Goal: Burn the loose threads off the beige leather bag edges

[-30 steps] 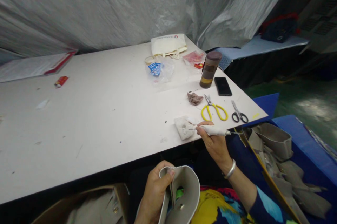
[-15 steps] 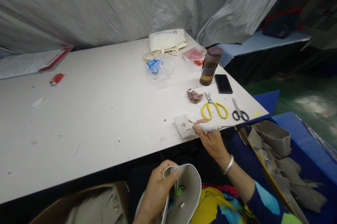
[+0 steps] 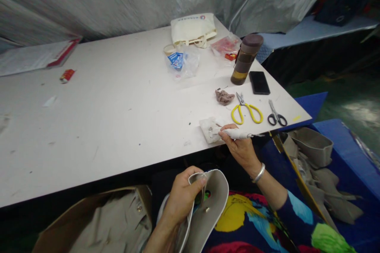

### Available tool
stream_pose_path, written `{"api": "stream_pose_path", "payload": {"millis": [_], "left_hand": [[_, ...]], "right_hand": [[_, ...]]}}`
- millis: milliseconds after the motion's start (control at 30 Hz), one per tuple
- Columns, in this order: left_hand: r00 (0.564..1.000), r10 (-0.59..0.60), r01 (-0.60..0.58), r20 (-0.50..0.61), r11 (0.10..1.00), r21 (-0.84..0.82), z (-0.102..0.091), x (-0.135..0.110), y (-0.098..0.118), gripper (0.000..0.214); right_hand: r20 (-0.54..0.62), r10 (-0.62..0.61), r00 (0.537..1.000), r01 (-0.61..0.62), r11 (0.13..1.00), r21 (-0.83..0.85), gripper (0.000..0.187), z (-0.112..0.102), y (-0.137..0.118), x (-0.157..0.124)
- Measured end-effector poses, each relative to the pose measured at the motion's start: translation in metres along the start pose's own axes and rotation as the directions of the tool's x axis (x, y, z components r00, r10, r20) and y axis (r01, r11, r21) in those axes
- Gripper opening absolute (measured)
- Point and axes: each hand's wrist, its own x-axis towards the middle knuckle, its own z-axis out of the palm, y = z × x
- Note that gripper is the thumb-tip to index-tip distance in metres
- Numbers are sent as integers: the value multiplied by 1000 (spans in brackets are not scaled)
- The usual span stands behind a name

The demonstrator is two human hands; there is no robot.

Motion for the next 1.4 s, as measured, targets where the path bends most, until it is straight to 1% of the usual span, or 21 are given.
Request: {"api": "stream_pose_path", "payload": {"millis": [100,133,167,200,233,300,333,367,433,567,700,800,967,1100,1200,1267,1333,1400], "left_hand": [[1000,-9,9,-25,1000,14,3,0,3,30],[999,-8,9,-32,1000,22,4,0,3,28],[999,-7,8,-39,999,33,5,0,4,26],[999,-7,9,-41,999,48,7,0,4,25],[999,-6,9,-38,998,66,8,0,4,23],[1000,2,1,-24,995,103,11,-1,5,21],[1000,8,-6,-16,993,120,12,-1,5,21],[1000,16,-14,-11,991,132,13,-2,6,20],[1000,25,-23,-10,989,145,15,-2,6,19],[1000,17,-14,-18,989,149,17,-3,7,17],[1000,17,-14,-18,988,154,18,-3,6,14],[1000,15,-14,-8,989,146,19,-3,6,14],[1000,7,-9,17,991,130,20,-5,7,21],[1000,6,-9,31,995,104,21,-5,7,21],[999,1,-4,45,997,82,21,-5,4,23],[999,1,-5,50,998,69,19,-4,2,23],[999,6,-9,40,998,58,18,-3,1,24],[1000,15,-16,14,998,55,16,-2,2,24]], "right_hand": [[-78,8,997,-4,999,49,19,-4,-10,-6],[-92,31,995,-23,996,83,18,-6,-15,-10],[-74,63,995,-52,990,134,17,-8,-20,-15],[-25,100,995,-93,976,196,19,-10,-26,-20],[54,134,989,-144,953,266,21,-11,-31,-26],[223,182,958,-257,890,377,25,-12,-38,-37],[285,198,938,-305,862,406,26,-12,-41,-43],[324,211,922,-340,843,417,26,-12,-42,-47],[357,235,904,-378,828,413,26,-10,-41,-54],[373,254,892,-400,828,393,29,-9,-38,-57],[409,249,878,-411,830,378,31,-11,-40,-56],[433,213,876,-383,852,356,29,-14,-44,-54],[458,167,873,-335,889,313,27,-18,-47,-49],[521,138,842,-333,893,302,25,-20,-47,-40],[570,103,815,-337,885,322,29,-21,-48,-34],[589,83,804,-343,873,346,33,-19,-48,-35],[568,95,818,-355,859,368,34,-15,-45,-42],[501,140,854,-369,842,393,34,-11,-41,-51]]}}
